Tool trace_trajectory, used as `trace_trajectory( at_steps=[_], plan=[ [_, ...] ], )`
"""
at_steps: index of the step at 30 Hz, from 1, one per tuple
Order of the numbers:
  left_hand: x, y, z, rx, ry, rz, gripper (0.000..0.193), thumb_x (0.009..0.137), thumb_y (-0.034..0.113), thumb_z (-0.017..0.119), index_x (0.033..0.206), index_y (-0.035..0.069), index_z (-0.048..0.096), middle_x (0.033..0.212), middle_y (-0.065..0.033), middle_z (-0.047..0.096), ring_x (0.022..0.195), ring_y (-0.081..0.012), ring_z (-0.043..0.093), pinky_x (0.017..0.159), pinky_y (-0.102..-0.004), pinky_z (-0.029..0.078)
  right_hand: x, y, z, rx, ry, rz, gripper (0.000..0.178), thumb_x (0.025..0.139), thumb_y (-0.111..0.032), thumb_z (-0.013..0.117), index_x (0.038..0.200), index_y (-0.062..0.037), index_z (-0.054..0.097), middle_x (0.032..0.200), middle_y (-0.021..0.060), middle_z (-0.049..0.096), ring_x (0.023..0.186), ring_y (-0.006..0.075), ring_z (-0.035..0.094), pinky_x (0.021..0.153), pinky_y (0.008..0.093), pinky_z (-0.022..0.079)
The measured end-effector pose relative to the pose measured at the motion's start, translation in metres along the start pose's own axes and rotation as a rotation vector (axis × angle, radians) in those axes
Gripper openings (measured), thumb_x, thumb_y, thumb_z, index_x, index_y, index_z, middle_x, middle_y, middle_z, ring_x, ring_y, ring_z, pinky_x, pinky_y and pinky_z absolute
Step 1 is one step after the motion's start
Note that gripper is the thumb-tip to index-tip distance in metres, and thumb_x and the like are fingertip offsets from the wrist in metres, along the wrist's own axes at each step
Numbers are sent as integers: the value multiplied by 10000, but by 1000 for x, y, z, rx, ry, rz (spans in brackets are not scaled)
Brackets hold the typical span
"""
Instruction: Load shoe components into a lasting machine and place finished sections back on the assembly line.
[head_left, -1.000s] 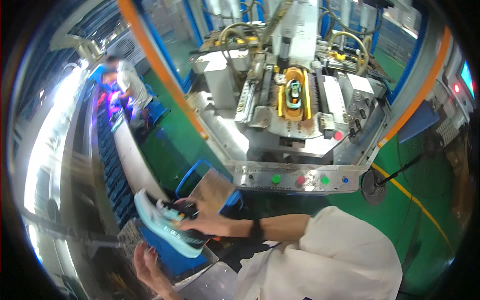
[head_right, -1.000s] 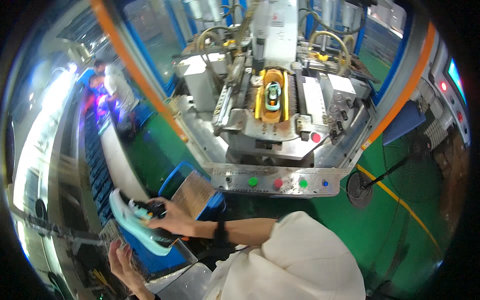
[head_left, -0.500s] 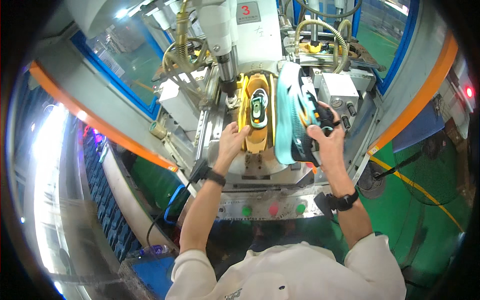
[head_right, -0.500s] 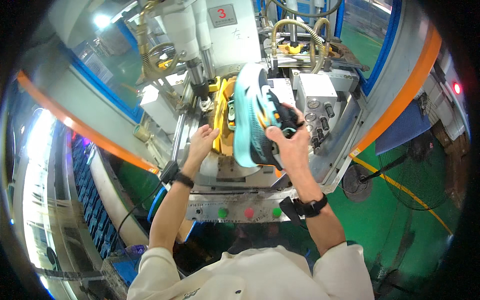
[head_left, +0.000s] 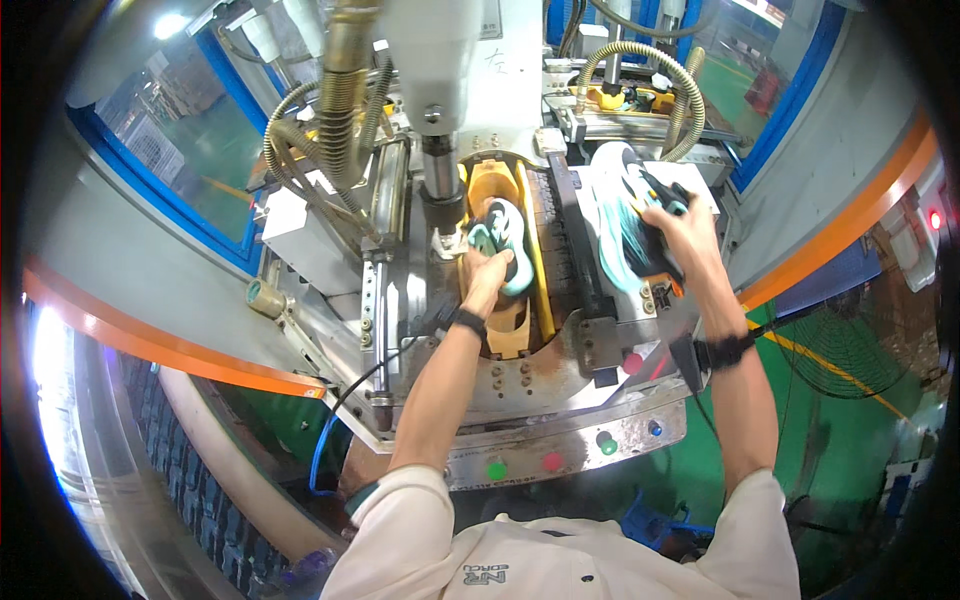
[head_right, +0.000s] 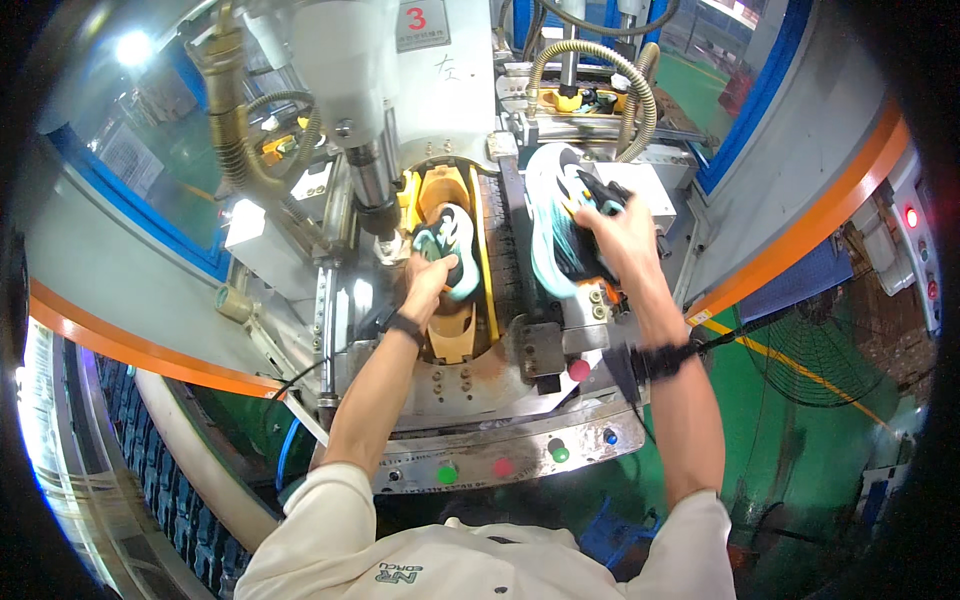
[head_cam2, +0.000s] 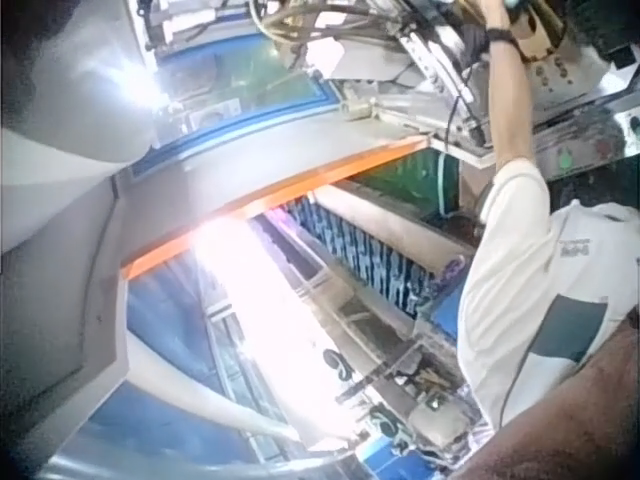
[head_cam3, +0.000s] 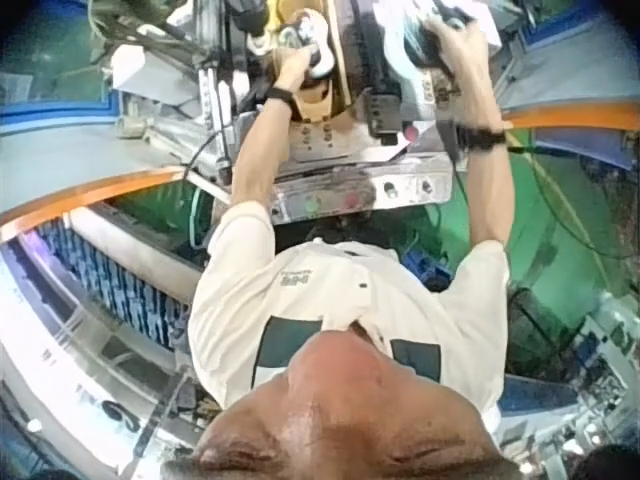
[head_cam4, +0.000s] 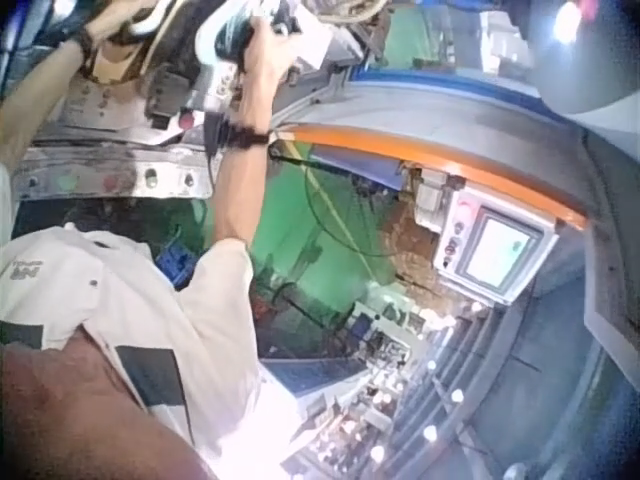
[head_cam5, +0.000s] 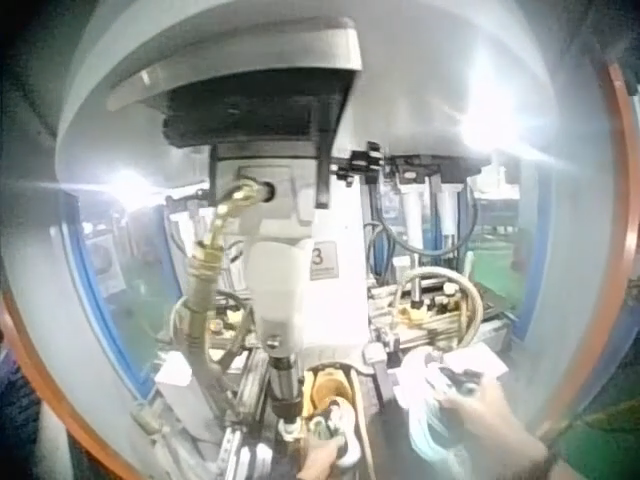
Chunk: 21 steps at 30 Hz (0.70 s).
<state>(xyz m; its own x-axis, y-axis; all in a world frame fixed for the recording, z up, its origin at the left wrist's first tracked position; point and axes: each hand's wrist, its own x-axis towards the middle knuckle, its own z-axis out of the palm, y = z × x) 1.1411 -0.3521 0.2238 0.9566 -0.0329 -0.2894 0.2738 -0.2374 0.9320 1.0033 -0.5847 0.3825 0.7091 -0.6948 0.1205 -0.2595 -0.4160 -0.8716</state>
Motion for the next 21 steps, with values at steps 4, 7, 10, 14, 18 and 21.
trace_trajectory(
  at_steps=[4,7,10,14,18,21],
  plan=[
    [-89,-9,-66,-710,-339,-300,286,886,107,690,1138,-15,630,1028,-95,691,844,-200,689,718,-338,574,59,-24,67,-354,-286,0,786,617,-376,770,1191,121,565,1099,271,661,1028,358,656,882,378,515],
    [-196,-11,-136,-676,-249,-247,326,891,101,669,1191,-10,604,1034,-65,678,892,-181,672,761,-328,560,73,-32,142,-514,-494,-33,616,620,-341,810,1071,53,664,1027,223,695,948,295,678,813,364,527],
    [-279,-24,-205,-547,-111,-233,424,881,116,663,1274,0,553,1124,-66,643,979,-179,643,839,-321,537,48,-43,200,-548,-572,-61,541,706,-328,728,1087,52,670,1061,265,687,1024,384,675,860,414,536],
    [-363,-34,-265,-558,221,-193,540,855,165,681,1340,7,504,1207,-112,603,1080,-225,611,901,-343,522,31,16,286,-587,-348,-202,580,805,-317,683,1212,57,505,1092,263,680,1064,371,667,900,429,535],
    [-418,-63,-283,-599,686,-178,140,902,58,675,1024,27,615,662,31,513,467,-85,436,441,-236,342,10,39,310,-546,-206,-154,692,790,-271,739,1295,51,393,1102,281,652,1035,399,664,877,445,548],
    [-457,-121,-283,-635,682,-151,476,891,224,707,1257,-18,524,1195,-107,598,1050,-227,622,741,-318,561,19,45,295,-537,-295,-199,684,805,-290,706,1289,64,377,1068,284,647,989,400,674,848,475,551]
  ],
)
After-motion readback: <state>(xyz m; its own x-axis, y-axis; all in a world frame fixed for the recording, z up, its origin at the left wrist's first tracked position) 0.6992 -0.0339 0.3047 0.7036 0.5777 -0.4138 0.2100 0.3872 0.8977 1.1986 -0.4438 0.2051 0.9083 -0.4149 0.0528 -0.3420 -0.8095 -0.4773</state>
